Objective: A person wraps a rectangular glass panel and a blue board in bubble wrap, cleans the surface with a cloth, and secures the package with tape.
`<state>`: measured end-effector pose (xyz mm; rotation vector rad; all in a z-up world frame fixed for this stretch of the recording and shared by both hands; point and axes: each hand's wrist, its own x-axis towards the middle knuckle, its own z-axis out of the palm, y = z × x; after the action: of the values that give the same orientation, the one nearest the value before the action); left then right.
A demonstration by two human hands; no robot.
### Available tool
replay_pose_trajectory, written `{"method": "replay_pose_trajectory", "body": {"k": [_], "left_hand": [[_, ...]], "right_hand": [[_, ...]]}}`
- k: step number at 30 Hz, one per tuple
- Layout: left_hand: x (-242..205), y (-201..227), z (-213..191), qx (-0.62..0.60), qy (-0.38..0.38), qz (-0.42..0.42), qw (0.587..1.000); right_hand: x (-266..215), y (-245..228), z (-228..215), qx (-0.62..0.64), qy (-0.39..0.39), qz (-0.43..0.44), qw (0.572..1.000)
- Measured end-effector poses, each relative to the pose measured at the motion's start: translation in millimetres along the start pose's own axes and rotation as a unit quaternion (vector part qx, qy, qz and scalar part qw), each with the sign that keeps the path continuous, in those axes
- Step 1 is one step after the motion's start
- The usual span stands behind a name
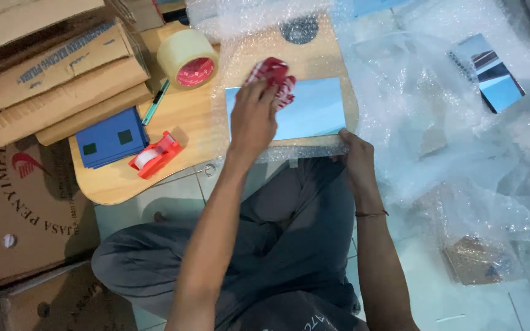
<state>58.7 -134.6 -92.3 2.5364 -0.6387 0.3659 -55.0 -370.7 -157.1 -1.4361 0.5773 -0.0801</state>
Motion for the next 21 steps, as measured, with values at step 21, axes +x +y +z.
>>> {"method": "replay_pose_trajectory", "body": {"k": [21], "left_hand": [[27, 72, 43, 0.045, -0.075, -0.022, 0.996]], "right_hand": [[-10, -12, 2, -0.010, -0.051, -0.030, 0.998]]}}
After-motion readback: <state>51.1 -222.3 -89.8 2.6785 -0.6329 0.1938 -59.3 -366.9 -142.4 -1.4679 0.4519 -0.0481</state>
